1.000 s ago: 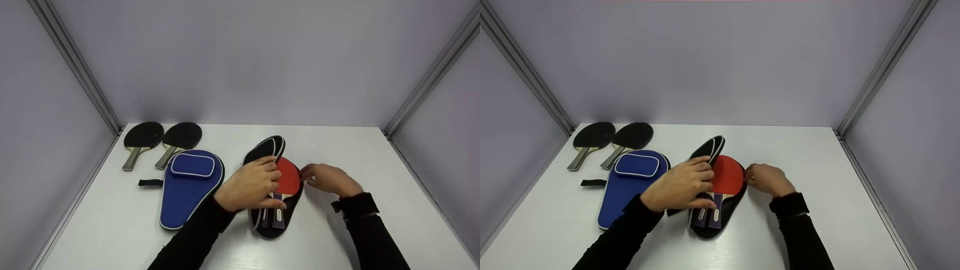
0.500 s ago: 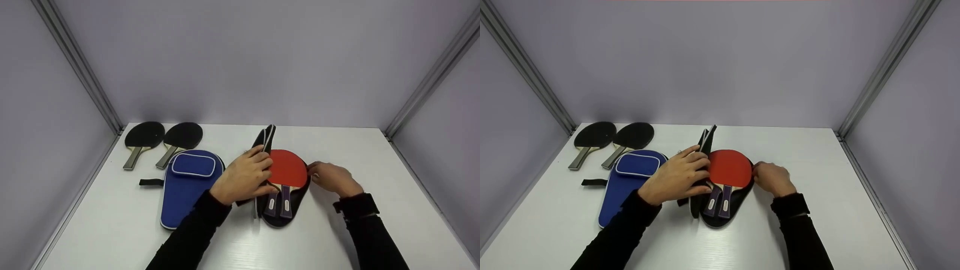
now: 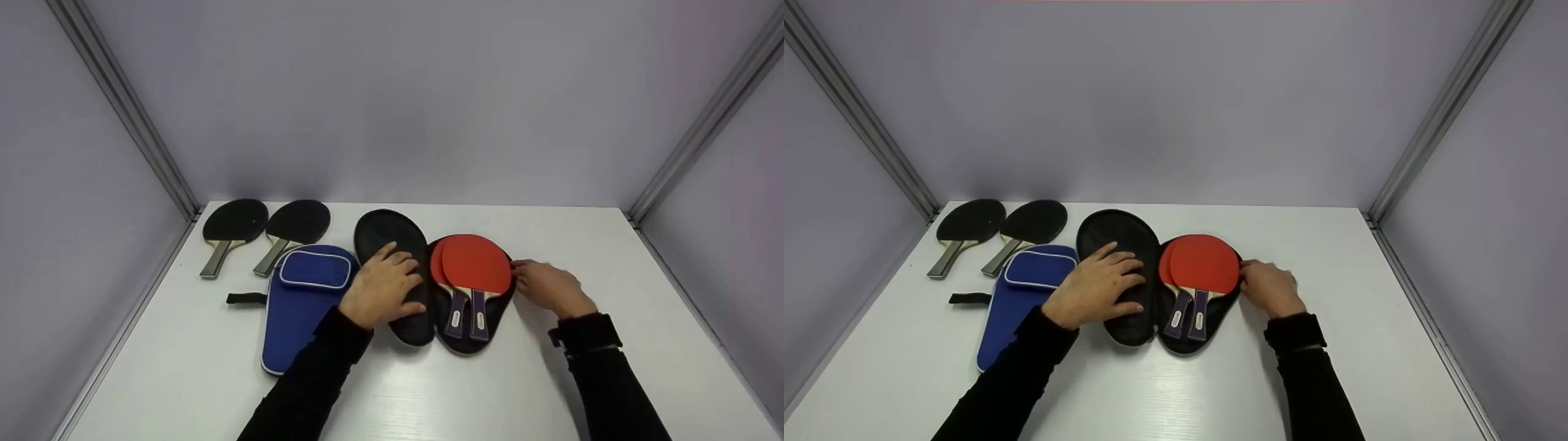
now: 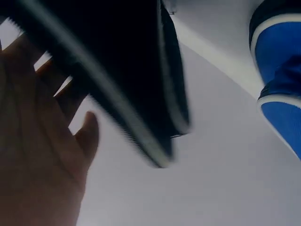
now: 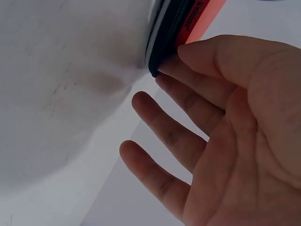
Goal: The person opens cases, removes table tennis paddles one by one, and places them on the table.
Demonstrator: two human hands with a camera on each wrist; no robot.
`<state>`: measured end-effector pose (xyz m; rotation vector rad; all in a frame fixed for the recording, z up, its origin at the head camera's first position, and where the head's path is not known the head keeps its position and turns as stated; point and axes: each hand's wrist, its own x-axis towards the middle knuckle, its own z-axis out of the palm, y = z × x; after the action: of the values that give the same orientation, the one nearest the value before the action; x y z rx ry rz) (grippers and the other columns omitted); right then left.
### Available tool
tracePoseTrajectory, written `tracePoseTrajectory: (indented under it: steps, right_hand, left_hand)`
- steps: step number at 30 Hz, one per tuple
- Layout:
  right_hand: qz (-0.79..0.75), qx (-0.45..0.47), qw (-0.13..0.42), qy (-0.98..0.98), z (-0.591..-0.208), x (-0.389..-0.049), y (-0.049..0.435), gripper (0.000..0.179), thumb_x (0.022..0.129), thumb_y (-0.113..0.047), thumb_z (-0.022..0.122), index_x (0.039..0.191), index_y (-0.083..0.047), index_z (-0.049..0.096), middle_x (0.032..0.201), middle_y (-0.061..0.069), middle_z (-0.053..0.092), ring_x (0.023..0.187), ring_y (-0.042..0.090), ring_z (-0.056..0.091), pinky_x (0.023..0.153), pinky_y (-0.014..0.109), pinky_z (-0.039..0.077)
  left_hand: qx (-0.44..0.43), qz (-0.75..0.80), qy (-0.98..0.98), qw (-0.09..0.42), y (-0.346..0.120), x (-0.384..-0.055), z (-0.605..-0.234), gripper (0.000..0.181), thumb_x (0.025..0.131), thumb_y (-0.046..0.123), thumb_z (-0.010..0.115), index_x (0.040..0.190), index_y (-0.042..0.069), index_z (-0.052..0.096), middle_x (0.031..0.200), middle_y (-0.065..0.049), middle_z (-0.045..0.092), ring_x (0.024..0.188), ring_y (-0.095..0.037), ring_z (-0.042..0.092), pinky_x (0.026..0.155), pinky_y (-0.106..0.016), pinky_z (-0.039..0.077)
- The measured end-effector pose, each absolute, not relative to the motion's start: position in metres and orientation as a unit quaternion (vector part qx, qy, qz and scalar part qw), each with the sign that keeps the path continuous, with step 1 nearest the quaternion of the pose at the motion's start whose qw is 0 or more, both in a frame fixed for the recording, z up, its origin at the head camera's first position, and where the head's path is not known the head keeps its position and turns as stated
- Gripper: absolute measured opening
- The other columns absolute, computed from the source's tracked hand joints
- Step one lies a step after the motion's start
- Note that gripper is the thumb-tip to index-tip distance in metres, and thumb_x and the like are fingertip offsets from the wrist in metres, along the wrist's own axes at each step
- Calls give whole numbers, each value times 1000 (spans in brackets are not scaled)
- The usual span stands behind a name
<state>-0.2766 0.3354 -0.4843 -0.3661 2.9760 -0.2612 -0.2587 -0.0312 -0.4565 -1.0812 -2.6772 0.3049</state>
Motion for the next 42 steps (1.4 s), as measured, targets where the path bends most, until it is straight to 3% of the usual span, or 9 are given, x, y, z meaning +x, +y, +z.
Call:
tracePoseTrajectory:
  steps: [6, 11, 19, 23, 26, 29, 34, 38, 42]
  right_hand:
    - [-89, -132, 62, 985, -486, -276, 337, 39, 116, -15, 63, 149, -2, 79, 166, 24, 69, 148, 55, 70, 114, 74, 64]
    - [-94, -133, 48, 986, -487, -277, 337, 36, 115, -15, 65, 144, -4, 83, 162, 23, 73, 147, 54, 71, 112, 74, 65]
    - [-90, -125, 7, 988, -483, -273, 333, 27, 110, -12, 71, 130, -4, 86, 144, 23, 82, 129, 49, 81, 100, 67, 71]
    - [-85, -122, -21, 989, -479, -269, 327, 24, 106, -11, 78, 128, -3, 86, 141, 23, 82, 125, 48, 82, 94, 64, 72]
    - [-91, -130, -33, 987, -474, -265, 319, 24, 104, -10, 83, 127, -4, 86, 138, 20, 84, 122, 44, 83, 91, 61, 73]
    - [-101, -145, -38, 984, -468, -260, 309, 21, 103, -9, 85, 123, -4, 85, 129, 19, 85, 112, 40, 84, 88, 59, 72]
    - [-119, -171, -22, 978, -459, -251, 290, 18, 103, -9, 88, 120, -3, 84, 109, 12, 83, 96, 28, 79, 83, 51, 70]
    - [-136, -175, 10, 975, -456, -245, 274, 7, 104, -8, 86, 106, -4, 80, 89, 4, 75, 80, 18, 67, 71, 38, 60]
    - [-144, -170, 42, 974, -456, -237, 258, 16, 99, -10, 91, 101, -5, 76, 82, 4, 69, 75, 18, 61, 66, 36, 54]
  left_hand:
    - [-346, 75, -935, -13, -28, -258, -468, 87, 97, 79, 82, 166, 27, 69, 179, -1, 62, 171, -24, 53, 144, -49, 43]
    - [-339, 66, -937, -48, -23, -260, -480, 100, 96, 78, 84, 178, 29, 54, 189, -2, 47, 177, -26, 46, 141, -50, 48]
    - [-323, 59, -943, -49, -20, -264, -494, 104, 98, 78, 82, 183, 31, 45, 193, -4, 39, 180, -27, 40, 140, -56, 49]
    - [-311, 38, -949, -29, -18, -282, -527, 108, 95, 82, 82, 184, 33, 43, 194, -4, 38, 181, -30, 38, 138, -60, 50]
    - [-296, 33, -954, -23, -16, -291, -547, 106, 98, 83, 78, 184, 35, 41, 195, -3, 36, 182, -30, 36, 139, -60, 50]
    - [-279, 53, -958, -37, -11, -287, -541, 104, 102, 84, 71, 186, 34, 36, 196, -2, 32, 183, -29, 34, 140, -58, 49]
    - [-269, 35, -961, -56, -9, -284, -538, 108, 101, 85, 71, 187, 32, 33, 198, -2, 27, 185, -29, 28, 144, -61, 42]
    - [-275, 13, -960, -52, -12, -292, -553, 110, 101, 88, 68, 188, 32, 31, 199, -2, 24, 186, -29, 24, 144, -64, 40]
    - [-279, 34, -959, -40, -13, -293, -554, 110, 101, 91, 64, 188, 32, 31, 198, -2, 26, 185, -29, 27, 142, -63, 44]
